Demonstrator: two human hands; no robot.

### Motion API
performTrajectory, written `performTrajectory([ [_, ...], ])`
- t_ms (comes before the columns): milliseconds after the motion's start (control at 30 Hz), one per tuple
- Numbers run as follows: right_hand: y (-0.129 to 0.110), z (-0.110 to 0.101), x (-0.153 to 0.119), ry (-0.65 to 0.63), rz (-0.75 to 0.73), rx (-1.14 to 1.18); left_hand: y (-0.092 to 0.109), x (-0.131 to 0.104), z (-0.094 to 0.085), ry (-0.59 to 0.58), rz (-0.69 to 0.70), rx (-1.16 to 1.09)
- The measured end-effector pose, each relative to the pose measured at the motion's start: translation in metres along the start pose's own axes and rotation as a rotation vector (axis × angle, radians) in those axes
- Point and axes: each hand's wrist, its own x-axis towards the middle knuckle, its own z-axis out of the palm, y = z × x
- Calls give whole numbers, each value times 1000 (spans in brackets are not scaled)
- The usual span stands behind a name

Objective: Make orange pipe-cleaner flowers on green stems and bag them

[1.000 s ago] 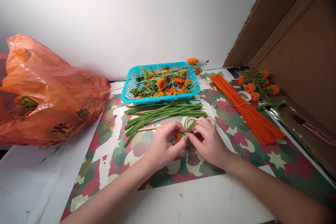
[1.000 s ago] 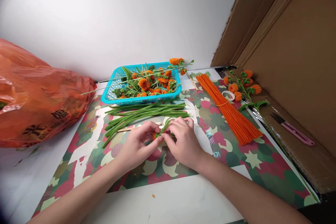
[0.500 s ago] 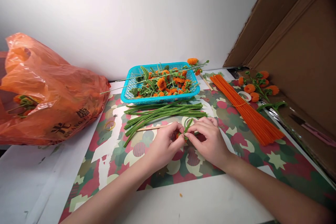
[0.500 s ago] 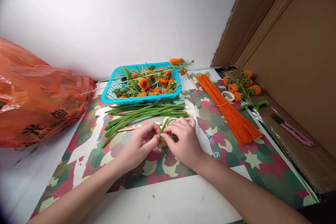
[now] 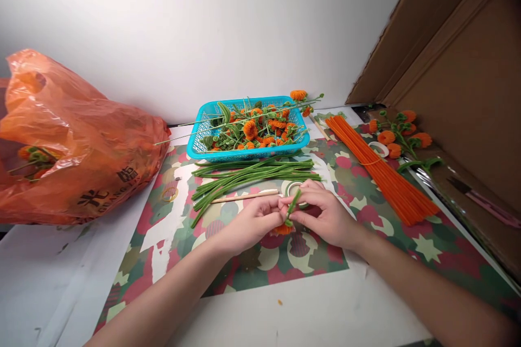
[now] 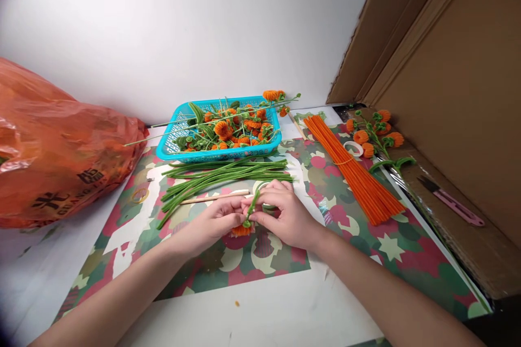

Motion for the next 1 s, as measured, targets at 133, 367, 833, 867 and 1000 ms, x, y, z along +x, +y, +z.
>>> performTrajectory([
  [133, 1, 0, -2, 4, -84, 45, -1, -1, -3, -110, -178, -187],
  [367, 0, 4, -3, 59, -69, -142, 8, -7, 0, 91, -11, -3],
  [833, -5, 3, -3, 11, 48, -193, 5, -6, 13, 348, 277, 733],
  [867, -5, 2, -4, 1, 43, -188, 5, -6, 12, 347, 264, 704],
  [1000, -1, 1, -4, 34, 36, -178, 5, -6, 11, 305, 197, 558],
])
